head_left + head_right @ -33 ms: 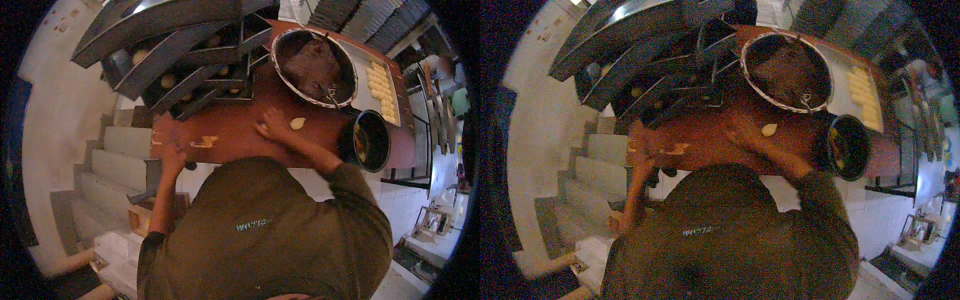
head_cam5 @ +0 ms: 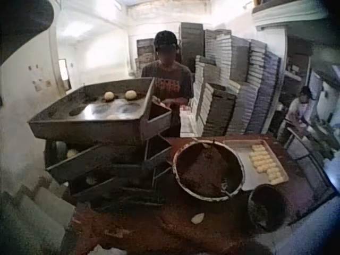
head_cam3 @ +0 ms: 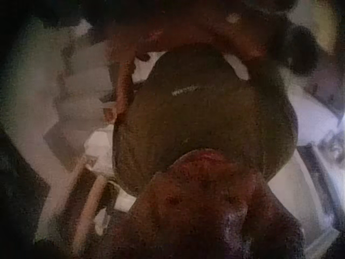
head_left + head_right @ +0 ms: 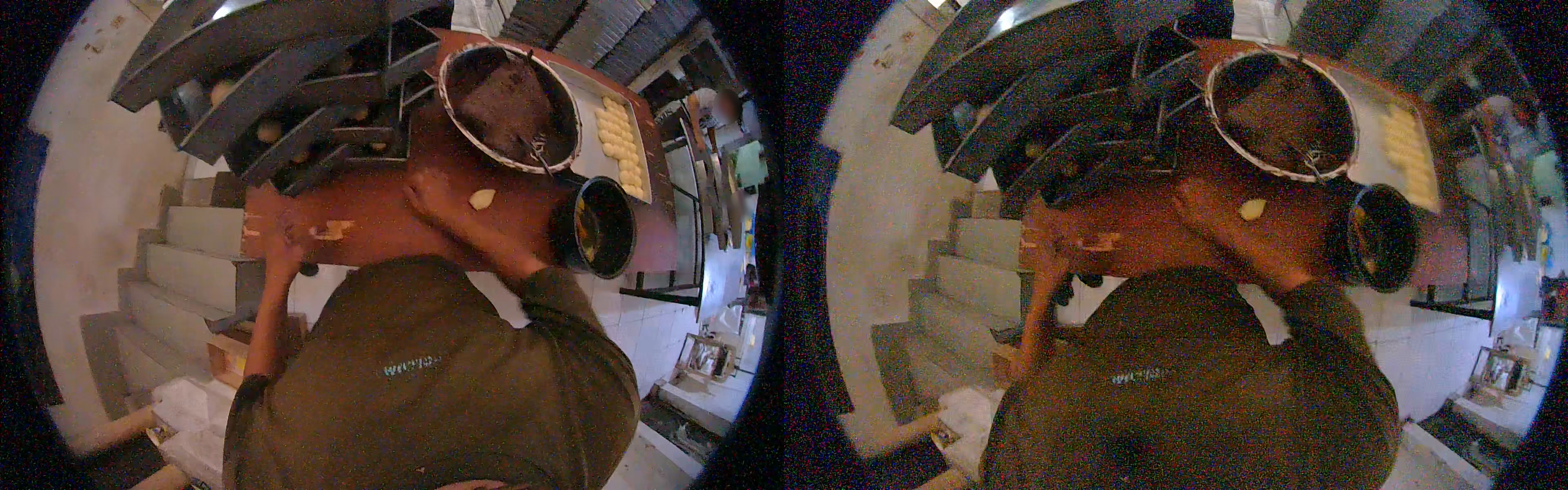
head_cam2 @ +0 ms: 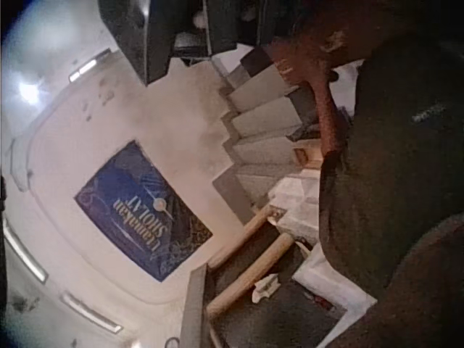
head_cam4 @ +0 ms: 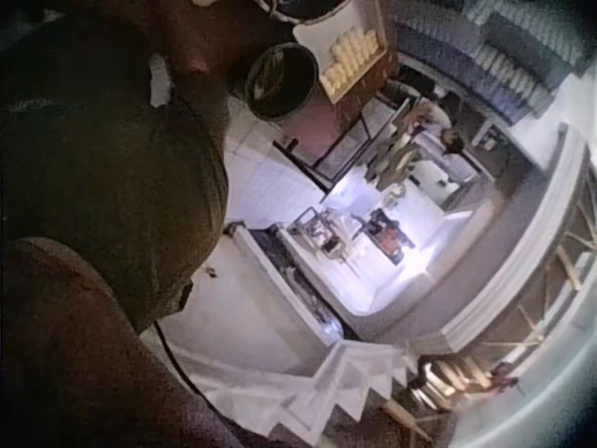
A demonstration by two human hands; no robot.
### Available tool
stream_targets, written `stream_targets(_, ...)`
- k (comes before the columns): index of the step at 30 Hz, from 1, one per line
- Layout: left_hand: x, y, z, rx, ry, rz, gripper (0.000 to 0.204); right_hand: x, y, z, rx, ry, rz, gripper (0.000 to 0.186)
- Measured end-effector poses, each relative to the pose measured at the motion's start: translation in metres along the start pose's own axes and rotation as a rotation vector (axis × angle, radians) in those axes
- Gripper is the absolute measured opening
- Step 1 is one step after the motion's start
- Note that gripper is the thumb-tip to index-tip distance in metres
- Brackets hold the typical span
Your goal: The person fills small pieces of dough with a dark spread, shapes them into rolls by hand, and places them onto a large metal baking tray while occasionally brushing the tray.
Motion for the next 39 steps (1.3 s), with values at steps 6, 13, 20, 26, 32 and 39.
stream_targets(6,-0.029,0.003,-0.025,-0.187,-0.048,-0.056,0.057,0.019,0.037,-0.039,0.244,0.166,0.185,0.026)
stream_targets(13,0.007,-0.019,-0.039,-0.125,-0.050,0.031,0.060,0.004,0.033,-0.049,0.075,0.165,0.218,0.029)
stream_targets(20,0.065,-0.026,-0.090,-0.246,-0.361,-0.237,0.070,0.082,0.009,0.178,1.068,-0.820,-0.231,0.034)
stream_targets(26,0.100,-0.021,-0.089,-0.301,-0.434,-0.187,0.068,0.222,-0.207,0.438,-0.231,-0.467,0.608,0.031)
stream_targets(32,0.022,-0.033,-0.067,-0.239,-0.407,-0.303,0.069,0.112,-0.395,0.376,0.212,0.271,0.316,0.035)
stream_targets(39,0.072,-0.004,-0.068,-0.285,-0.274,-0.237,0.059,0.177,-0.205,0.394,-0.465,-0.708,0.208,0.054)
Point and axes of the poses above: each hand's wrist, its own y-axis away from the middle knuckle, its own z-axis out of the back of the hand, x = y × z, the point moved 2 cm from there along -y, towards the middle knuckle, and after that the axes turned 1 degree about -z, right-handed, at the moved point
